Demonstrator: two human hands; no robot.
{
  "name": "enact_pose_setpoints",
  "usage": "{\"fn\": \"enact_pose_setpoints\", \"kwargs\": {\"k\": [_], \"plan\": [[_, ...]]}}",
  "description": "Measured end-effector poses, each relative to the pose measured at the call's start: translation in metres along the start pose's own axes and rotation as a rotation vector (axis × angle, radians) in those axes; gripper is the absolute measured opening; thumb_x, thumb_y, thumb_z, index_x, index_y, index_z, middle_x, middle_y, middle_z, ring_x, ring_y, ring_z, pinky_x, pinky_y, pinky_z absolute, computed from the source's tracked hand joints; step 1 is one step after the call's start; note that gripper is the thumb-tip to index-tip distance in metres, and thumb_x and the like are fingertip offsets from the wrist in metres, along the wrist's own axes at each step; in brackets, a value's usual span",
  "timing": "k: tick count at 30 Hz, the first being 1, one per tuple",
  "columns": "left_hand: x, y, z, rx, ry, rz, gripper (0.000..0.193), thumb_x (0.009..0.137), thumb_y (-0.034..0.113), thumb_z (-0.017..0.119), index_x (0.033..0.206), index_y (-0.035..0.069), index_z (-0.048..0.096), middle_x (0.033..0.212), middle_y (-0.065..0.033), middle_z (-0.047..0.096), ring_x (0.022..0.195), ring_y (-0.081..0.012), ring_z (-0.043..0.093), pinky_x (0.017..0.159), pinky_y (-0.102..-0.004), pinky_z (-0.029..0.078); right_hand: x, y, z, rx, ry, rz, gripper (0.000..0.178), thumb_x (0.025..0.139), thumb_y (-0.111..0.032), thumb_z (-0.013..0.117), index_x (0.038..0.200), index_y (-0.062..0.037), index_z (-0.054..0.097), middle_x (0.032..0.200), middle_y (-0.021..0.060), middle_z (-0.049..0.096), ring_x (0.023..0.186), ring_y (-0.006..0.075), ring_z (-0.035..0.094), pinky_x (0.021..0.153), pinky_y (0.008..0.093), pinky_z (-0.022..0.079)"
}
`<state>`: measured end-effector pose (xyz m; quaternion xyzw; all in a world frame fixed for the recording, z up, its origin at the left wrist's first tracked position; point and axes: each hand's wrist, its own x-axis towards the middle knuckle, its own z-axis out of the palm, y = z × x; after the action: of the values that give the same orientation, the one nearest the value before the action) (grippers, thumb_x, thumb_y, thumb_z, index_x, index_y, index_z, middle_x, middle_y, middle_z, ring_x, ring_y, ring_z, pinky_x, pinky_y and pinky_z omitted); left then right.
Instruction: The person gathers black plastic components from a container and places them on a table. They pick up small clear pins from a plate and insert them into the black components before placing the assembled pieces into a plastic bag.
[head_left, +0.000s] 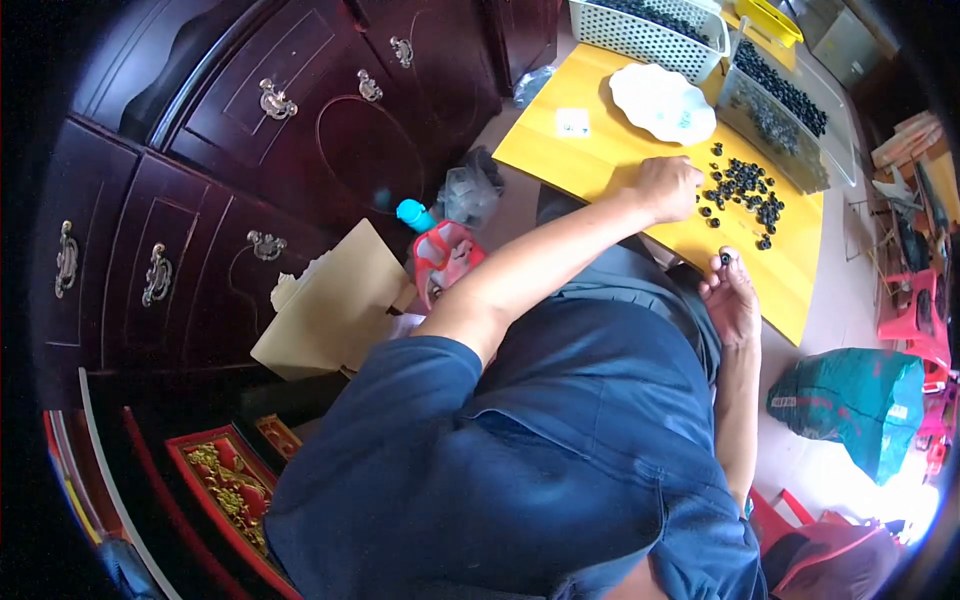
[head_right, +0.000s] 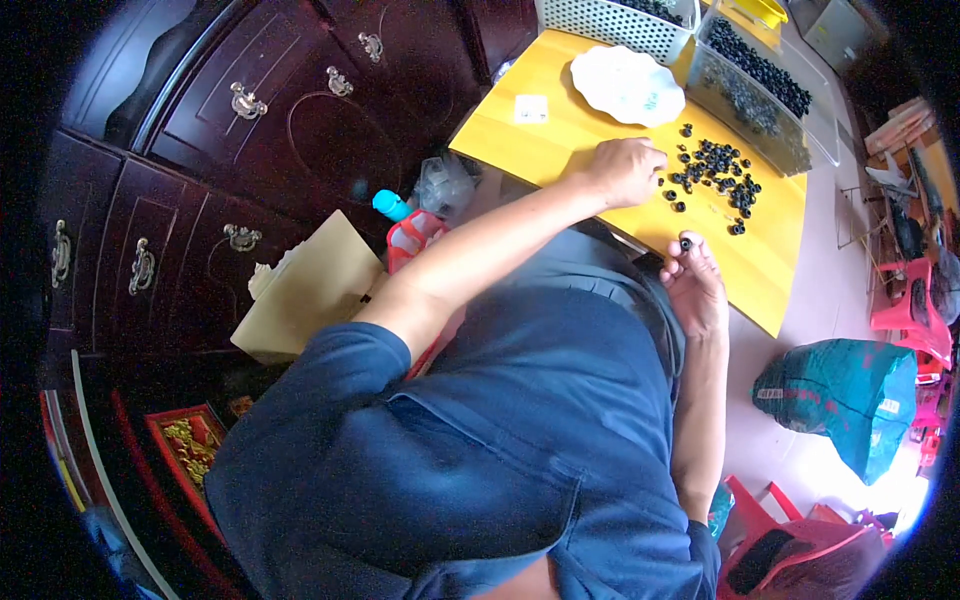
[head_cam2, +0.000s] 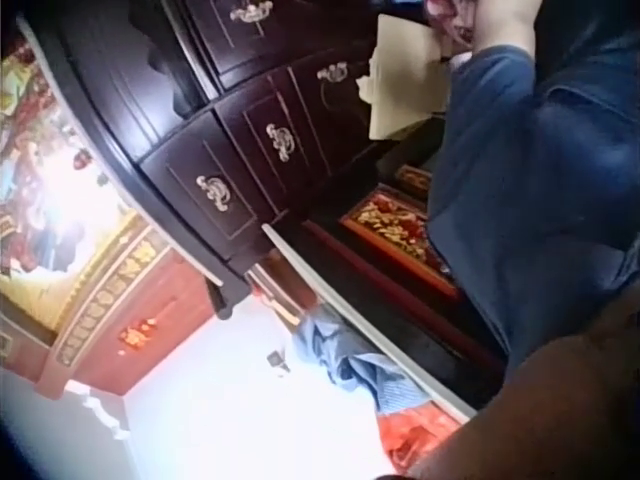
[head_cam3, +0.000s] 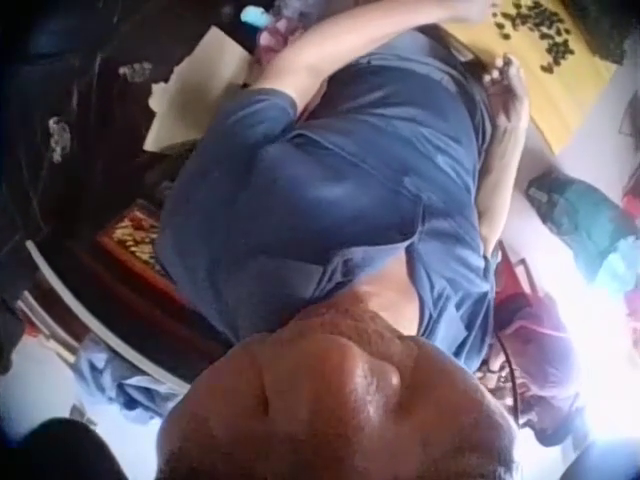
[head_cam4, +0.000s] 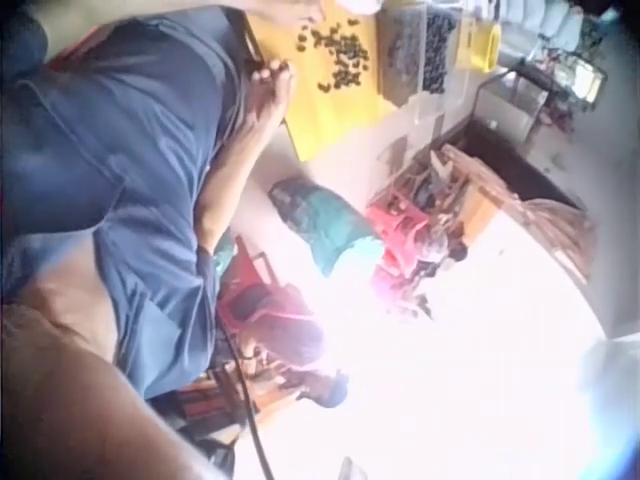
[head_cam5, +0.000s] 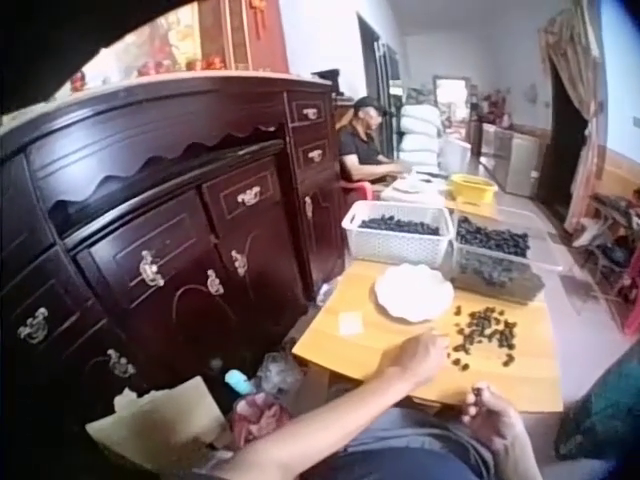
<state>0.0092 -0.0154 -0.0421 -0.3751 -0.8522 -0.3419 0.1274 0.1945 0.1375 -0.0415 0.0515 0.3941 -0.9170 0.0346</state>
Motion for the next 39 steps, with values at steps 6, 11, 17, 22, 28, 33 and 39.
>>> {"fn": "enact_pose_setpoints", "kwargs": {"k": [6, 11, 17, 22, 28, 33, 39], "plan": [[0.001, 0.010, -0.001, -0.021, -0.033, 0.008, 0.021, 0.076, 0.023, 0.064, 0.091, 0.014, 0.076, 0.092, -0.0117, 0.070, 0.088, -0.0329, 0.069, 0.078, -0.0482, 0.055, 0.001, -0.002, 0.000, -0.022, -0.003, -0.012, 0.026, 0.099, -0.023, 0.064, 0.122, -0.0101, 0.061, 0.102, 0.0038, 0.068, 0.082, 0.0124, 0.062, 0.076, 0.0282, 0.055], [0.003, 0.013, 0.002, -0.020, -0.049, 0.018, 0.016, 0.080, 0.023, 0.064, 0.086, 0.015, 0.077, 0.091, -0.0104, 0.070, 0.088, -0.0324, 0.069, 0.078, -0.0473, 0.055, 0.001, -0.003, 0.001, -0.030, 0.034, -0.009, 0.026, 0.099, -0.022, 0.065, 0.121, -0.0094, 0.061, 0.102, 0.0040, 0.068, 0.081, 0.0120, 0.061, 0.075, 0.0282, 0.055], [0.006, 0.000, 0.015, -0.040, -0.051, 0.077, 0.016, 0.085, 0.022, 0.061, 0.083, 0.012, 0.074, 0.092, -0.0127, 0.070, 0.089, -0.0334, 0.069, 0.078, -0.0480, 0.055, 0.000, -0.005, 0.003, -0.026, 0.079, 0.000, 0.028, 0.098, -0.022, 0.066, 0.122, -0.0095, 0.060, 0.101, 0.0041, 0.068, 0.080, 0.0119, 0.062, 0.075, 0.0282, 0.056], [0.004, -0.007, 0.007, -0.036, -0.073, 0.124, 0.017, 0.085, 0.021, 0.058, 0.079, 0.008, 0.068, 0.086, -0.0164, 0.068, 0.086, -0.0363, 0.068, 0.074, -0.0500, 0.055, 0.000, -0.004, -0.001, -0.008, 0.039, 0.008, 0.029, 0.097, -0.019, 0.066, 0.123, -0.0087, 0.060, 0.104, 0.0058, 0.069, 0.083, 0.0139, 0.066, 0.077, 0.0327, 0.058], [-0.009, 0.001, -0.026, -0.114, -0.096, 0.070, 0.017, 0.089, 0.020, 0.066, 0.089, 0.004, 0.065, 0.088, -0.0179, 0.069, 0.084, -0.0365, 0.067, 0.075, -0.0446, 0.055, 0.003, -0.003, 0.011, 0.061, 0.027, 0.015, 0.021, 0.098, -0.020, 0.066, 0.117, -0.0088, 0.064, 0.099, 0.0056, 0.071, 0.080, 0.0128, 0.067, 0.076, 0.0294, 0.057], [-0.018, 0.014, -0.034, -0.376, -0.009, 0.011, 0.012, 0.085, 0.008, 0.074, 0.091, 0.002, 0.066, 0.080, -0.0123, 0.070, 0.069, -0.0228, 0.069, 0.064, -0.0328, 0.055, 0.000, -0.006, 0.010, 0.077, 0.047, -0.036, 0.019, 0.099, -0.018, 0.064, 0.115, -0.0085, 0.063, 0.099, 0.0053, 0.071, 0.079, 0.0127, 0.067, 0.076, 0.0290, 0.057], [-0.027, 0.038, -0.051, -0.662, -0.150, -0.123, 0.011, 0.084, -0.001, 0.076, 0.090, 0.002, 0.067, 0.076, 0.0029, 0.066, 0.066, -0.0032, 0.059, 0.062, -0.0197, 0.051, 0.001, -0.008, 0.014, 0.062, 0.062, 0.038, 0.019, 0.099, -0.018, 0.065, 0.115, -0.0092, 0.063, 0.101, 0.0049, 0.072, 0.078, 0.0122, 0.067, 0.076, 0.0282, 0.057]]}}
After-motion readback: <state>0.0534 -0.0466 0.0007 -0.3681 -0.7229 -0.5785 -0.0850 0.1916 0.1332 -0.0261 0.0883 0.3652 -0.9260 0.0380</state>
